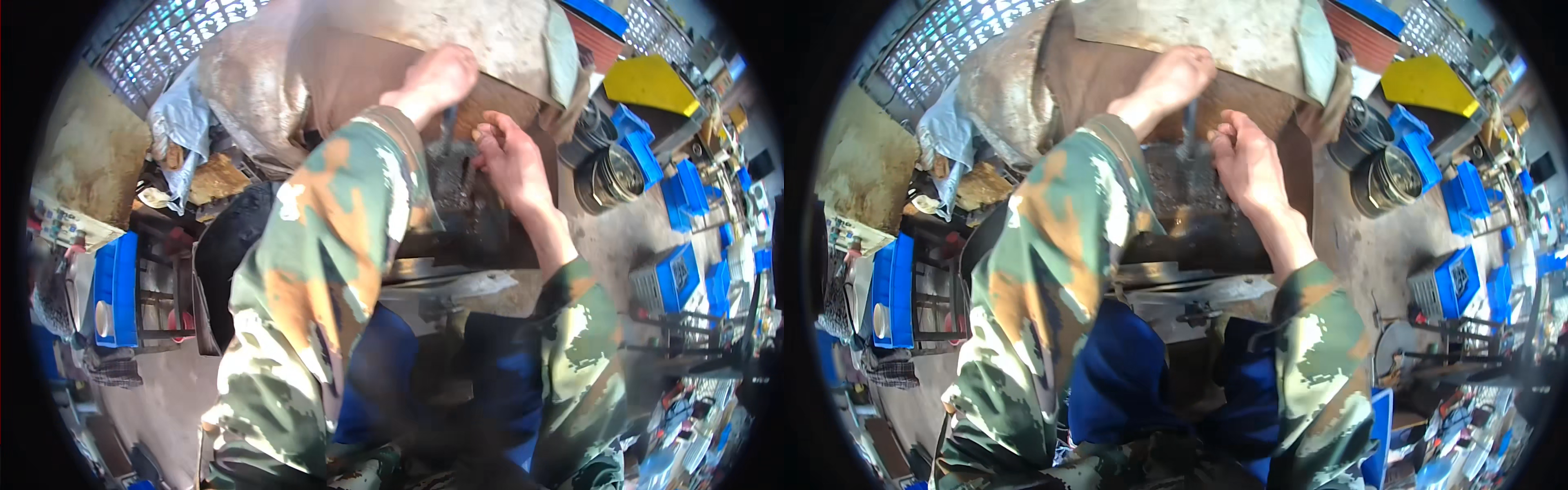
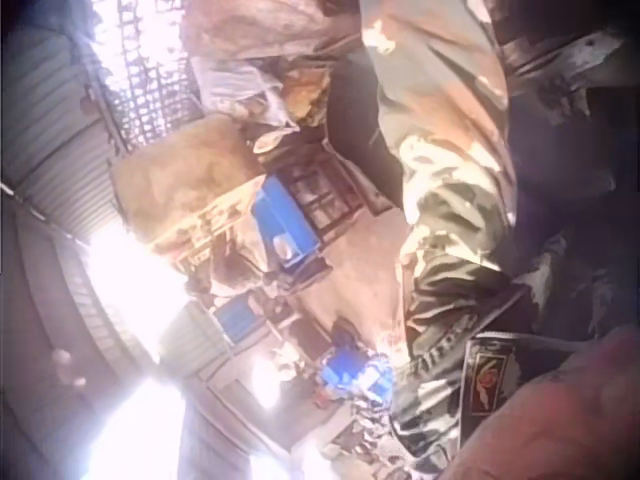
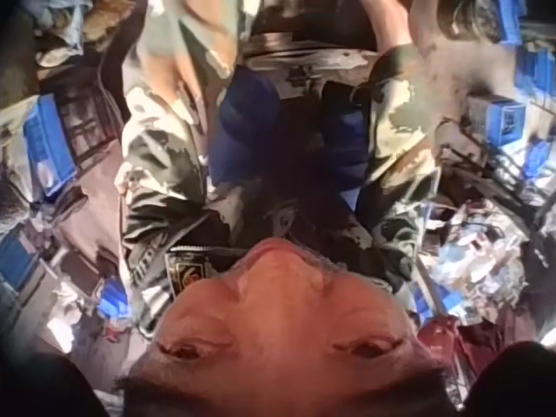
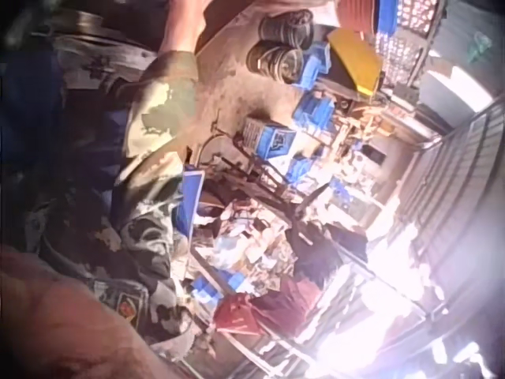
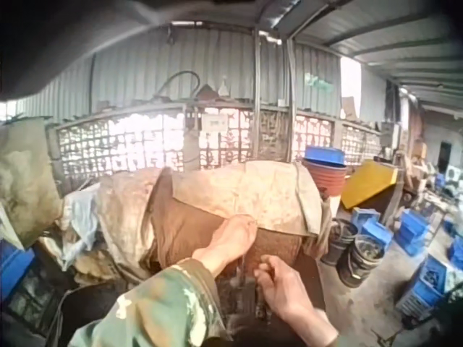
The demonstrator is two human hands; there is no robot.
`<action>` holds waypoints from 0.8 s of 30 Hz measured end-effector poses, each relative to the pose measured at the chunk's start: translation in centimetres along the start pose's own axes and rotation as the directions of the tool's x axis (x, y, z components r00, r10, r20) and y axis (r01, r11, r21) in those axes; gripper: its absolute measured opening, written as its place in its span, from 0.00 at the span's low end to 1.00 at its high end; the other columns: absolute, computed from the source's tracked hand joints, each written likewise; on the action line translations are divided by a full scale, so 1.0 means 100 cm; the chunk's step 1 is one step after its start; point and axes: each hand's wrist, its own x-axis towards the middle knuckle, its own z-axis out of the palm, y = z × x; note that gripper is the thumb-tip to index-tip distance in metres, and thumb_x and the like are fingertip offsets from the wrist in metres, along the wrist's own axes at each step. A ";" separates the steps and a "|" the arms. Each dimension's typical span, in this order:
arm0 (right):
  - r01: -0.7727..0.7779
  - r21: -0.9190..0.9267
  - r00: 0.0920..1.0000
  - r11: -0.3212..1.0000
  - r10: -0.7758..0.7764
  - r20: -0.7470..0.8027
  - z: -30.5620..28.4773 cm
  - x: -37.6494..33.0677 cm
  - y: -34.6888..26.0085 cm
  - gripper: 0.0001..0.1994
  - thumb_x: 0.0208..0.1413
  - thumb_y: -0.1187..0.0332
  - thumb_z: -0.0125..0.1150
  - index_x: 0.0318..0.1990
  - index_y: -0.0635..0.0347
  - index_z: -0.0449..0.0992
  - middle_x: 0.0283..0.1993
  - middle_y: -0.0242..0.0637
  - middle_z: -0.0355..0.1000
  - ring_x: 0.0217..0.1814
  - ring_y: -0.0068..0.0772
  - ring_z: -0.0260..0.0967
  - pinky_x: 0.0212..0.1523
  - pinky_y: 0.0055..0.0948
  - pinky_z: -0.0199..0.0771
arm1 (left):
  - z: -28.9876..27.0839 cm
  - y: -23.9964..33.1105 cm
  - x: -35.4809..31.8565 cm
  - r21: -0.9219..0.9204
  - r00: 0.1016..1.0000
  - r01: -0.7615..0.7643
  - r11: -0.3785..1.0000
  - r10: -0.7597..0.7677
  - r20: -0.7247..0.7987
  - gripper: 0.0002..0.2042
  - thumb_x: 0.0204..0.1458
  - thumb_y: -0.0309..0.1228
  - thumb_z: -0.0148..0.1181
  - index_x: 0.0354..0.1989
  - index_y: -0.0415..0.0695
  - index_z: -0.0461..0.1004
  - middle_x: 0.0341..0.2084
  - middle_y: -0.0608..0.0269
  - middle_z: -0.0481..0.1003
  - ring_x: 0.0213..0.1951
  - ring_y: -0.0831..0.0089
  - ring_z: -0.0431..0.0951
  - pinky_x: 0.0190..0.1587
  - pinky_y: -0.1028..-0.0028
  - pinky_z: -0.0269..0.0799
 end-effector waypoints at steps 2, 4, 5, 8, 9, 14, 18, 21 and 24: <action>0.132 -0.176 0.982 0.976 -0.153 -0.113 0.009 0.026 0.024 0.22 0.60 0.67 0.58 0.59 0.70 0.68 0.47 0.49 0.78 0.45 0.45 0.77 0.48 0.38 0.76 | 0.003 0.030 0.002 0.045 1.000 0.023 0.999 -0.023 0.013 0.13 0.56 0.37 0.47 0.35 0.46 0.78 0.35 0.53 0.79 0.41 0.52 0.78 0.46 0.60 0.72; 0.120 -0.047 0.988 0.992 -0.123 -0.089 0.047 0.036 0.021 0.18 0.59 0.67 0.59 0.55 0.66 0.71 0.46 0.51 0.77 0.48 0.51 0.75 0.49 0.43 0.74 | -0.012 0.022 -0.011 0.012 0.984 0.164 0.986 -0.165 0.064 0.13 0.57 0.38 0.47 0.34 0.46 0.78 0.35 0.51 0.79 0.42 0.50 0.78 0.47 0.59 0.72; 0.090 -0.111 0.992 0.990 -0.099 -0.074 0.052 0.037 0.015 0.16 0.59 0.67 0.60 0.52 0.64 0.72 0.43 0.53 0.77 0.46 0.54 0.75 0.46 0.45 0.74 | -0.016 0.022 -0.012 -0.006 0.984 0.171 0.985 -0.170 0.052 0.13 0.57 0.38 0.47 0.34 0.46 0.78 0.35 0.51 0.79 0.42 0.49 0.78 0.47 0.58 0.72; 0.112 -0.203 0.988 0.973 -0.131 -0.082 0.065 0.041 0.018 0.10 0.59 0.67 0.60 0.43 0.62 0.72 0.35 0.56 0.75 0.40 0.61 0.73 0.39 0.50 0.71 | -0.020 0.018 -0.015 -0.035 0.987 0.161 0.986 -0.160 0.033 0.14 0.57 0.37 0.48 0.34 0.44 0.78 0.34 0.49 0.79 0.42 0.47 0.78 0.46 0.57 0.72; 0.140 -0.241 0.978 0.960 -0.172 -0.116 0.060 0.044 0.017 0.10 0.59 0.67 0.60 0.43 0.63 0.72 0.34 0.55 0.75 0.38 0.61 0.73 0.38 0.50 0.71 | -0.019 0.022 -0.011 -0.059 0.989 0.143 0.988 -0.141 0.041 0.14 0.57 0.37 0.47 0.33 0.43 0.78 0.34 0.48 0.79 0.42 0.47 0.78 0.46 0.57 0.72; 0.126 -0.239 0.972 0.963 -0.168 -0.166 0.065 0.044 0.018 0.10 0.58 0.65 0.60 0.42 0.62 0.74 0.32 0.55 0.76 0.37 0.61 0.74 0.38 0.50 0.72 | -0.021 0.021 -0.011 -0.006 0.995 0.078 0.997 -0.077 0.056 0.14 0.57 0.36 0.49 0.43 0.44 0.78 0.40 0.47 0.79 0.42 0.48 0.79 0.47 0.56 0.72; 0.179 -0.177 0.965 0.968 -0.207 -0.158 0.078 0.041 0.013 0.11 0.59 0.63 0.61 0.41 0.61 0.74 0.32 0.54 0.76 0.37 0.60 0.74 0.38 0.49 0.72 | -0.046 0.009 -0.030 -0.054 0.890 -0.337 0.940 0.299 -0.343 0.16 0.55 0.34 0.59 0.49 0.41 0.77 0.47 0.55 0.79 0.45 0.64 0.80 0.49 0.66 0.74; 0.075 -0.219 0.982 0.973 -0.110 -0.151 0.060 0.040 0.016 0.11 0.59 0.60 0.62 0.41 0.57 0.75 0.32 0.51 0.76 0.37 0.59 0.75 0.38 0.49 0.72 | -0.095 0.068 -0.086 -0.597 0.932 -0.286 0.749 0.073 -0.354 0.14 0.56 0.28 0.61 0.50 0.39 0.77 0.48 0.57 0.78 0.49 0.68 0.78 0.55 0.70 0.74; 0.078 -0.234 0.979 0.969 -0.119 -0.167 0.058 0.038 0.010 0.11 0.59 0.59 0.62 0.41 0.56 0.75 0.32 0.50 0.77 0.38 0.58 0.75 0.39 0.50 0.72 | -0.139 0.054 -0.100 -0.393 0.542 -0.837 0.380 0.488 -0.684 0.18 0.59 0.27 0.48 0.56 0.34 0.64 0.49 0.48 0.75 0.33 0.62 0.78 0.37 0.64 0.74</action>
